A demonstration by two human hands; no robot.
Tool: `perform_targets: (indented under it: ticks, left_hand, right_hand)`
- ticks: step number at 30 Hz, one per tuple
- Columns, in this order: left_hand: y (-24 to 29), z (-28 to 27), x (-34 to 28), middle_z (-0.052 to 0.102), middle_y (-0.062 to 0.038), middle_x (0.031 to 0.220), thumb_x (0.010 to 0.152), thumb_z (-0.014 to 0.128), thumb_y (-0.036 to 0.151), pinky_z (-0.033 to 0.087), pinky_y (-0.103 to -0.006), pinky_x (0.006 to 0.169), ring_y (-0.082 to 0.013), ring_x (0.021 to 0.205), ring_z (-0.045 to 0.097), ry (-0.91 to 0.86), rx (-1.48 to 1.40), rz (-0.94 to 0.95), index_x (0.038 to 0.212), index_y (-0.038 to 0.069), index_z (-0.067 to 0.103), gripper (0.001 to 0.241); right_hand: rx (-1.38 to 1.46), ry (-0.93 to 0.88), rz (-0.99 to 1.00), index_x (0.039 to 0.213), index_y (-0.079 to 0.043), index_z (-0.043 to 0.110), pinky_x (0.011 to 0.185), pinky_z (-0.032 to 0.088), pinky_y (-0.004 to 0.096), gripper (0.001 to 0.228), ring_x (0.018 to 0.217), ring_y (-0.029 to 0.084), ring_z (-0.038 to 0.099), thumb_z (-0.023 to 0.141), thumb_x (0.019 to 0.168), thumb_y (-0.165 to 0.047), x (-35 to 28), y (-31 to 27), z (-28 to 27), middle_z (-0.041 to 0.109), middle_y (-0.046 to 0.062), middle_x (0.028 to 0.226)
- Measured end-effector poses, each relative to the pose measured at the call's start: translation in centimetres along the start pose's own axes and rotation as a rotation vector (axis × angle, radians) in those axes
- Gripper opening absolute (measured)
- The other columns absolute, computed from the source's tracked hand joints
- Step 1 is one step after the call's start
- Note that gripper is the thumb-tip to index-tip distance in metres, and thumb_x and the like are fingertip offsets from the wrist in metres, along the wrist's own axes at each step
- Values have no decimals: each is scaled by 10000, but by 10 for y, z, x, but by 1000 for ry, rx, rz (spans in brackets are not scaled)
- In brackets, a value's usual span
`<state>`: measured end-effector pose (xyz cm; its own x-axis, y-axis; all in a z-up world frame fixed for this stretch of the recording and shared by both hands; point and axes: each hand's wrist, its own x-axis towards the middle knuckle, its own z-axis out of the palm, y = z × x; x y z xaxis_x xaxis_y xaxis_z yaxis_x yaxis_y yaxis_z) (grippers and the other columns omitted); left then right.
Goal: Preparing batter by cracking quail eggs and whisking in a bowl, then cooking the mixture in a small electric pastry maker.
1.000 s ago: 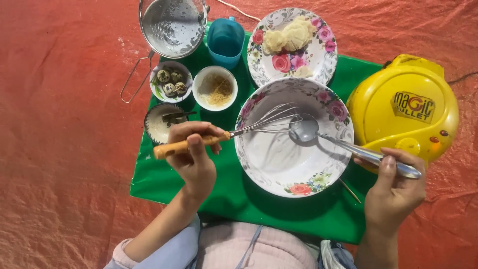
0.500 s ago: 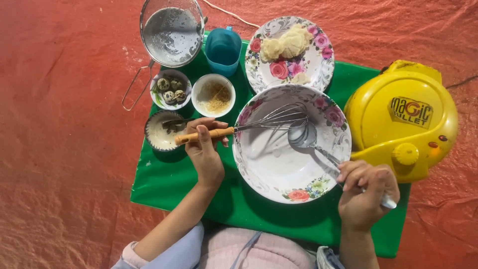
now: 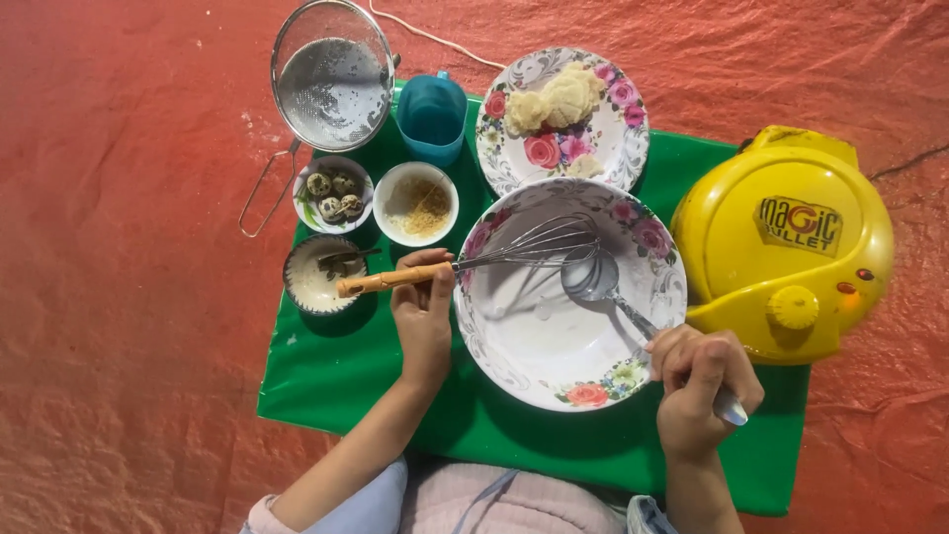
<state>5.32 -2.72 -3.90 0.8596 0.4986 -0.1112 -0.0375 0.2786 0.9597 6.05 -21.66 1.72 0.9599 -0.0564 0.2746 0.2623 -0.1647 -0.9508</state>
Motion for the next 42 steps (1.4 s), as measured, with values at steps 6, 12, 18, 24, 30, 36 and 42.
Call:
perform_targets:
  ticks: [6,12,18,24,30,36,42]
  left_hand:
    - [9,6,4,511,-42,816,771,530,129,392,-200,693,-87,716,471,-97,147,-77,1001,16,481,260]
    - [12,9,10,552,-94,1004,762,485,263,370,-256,821,-160,931,510,-155,199,-241,1073,44,487,380]
    - [16,10,14,579,-103,1012,748,478,285,399,-232,781,-145,901,538,-192,276,-274,1109,31,477,441]
    - [13,9,20,576,-79,1051,734,486,302,402,-224,789,-139,945,532,-204,349,-336,1109,75,497,438]
    - [17,12,19,524,-62,1141,771,449,262,352,-252,875,-156,1051,485,-256,328,-284,1168,136,436,417]
    - [10,12,19,545,-103,1079,767,455,257,381,-247,834,-158,975,509,-205,287,-300,1140,66,462,419]
    - [12,14,16,544,-105,1069,769,461,241,385,-260,850,-164,969,508,-168,254,-314,1123,75,479,392]
  right_hand:
    - [24,13,5,605,-109,311,517,369,229,340,412,86,320,299,905,-270,0,4,-3,290,-16,440]
    - [0,-7,-26,602,-109,306,492,360,216,338,414,82,311,291,903,-263,-1,2,-2,287,-20,446]
    - [3,22,-4,610,-114,311,508,364,224,330,424,80,308,290,905,-260,-4,4,-2,280,-23,455]
    - [-31,23,-20,606,-119,297,518,377,232,335,416,82,295,277,908,-263,-5,4,0,273,-21,448]
    - [0,40,-28,598,-111,298,486,363,225,340,403,82,289,291,902,-264,-5,3,1,265,-22,442]
    - [-11,21,-35,613,-110,302,486,364,223,328,410,84,302,281,905,-258,-5,4,0,280,-17,445]
    - [-129,-3,8,667,-56,385,717,433,276,337,621,153,478,281,926,-246,-8,-4,-5,448,46,588]
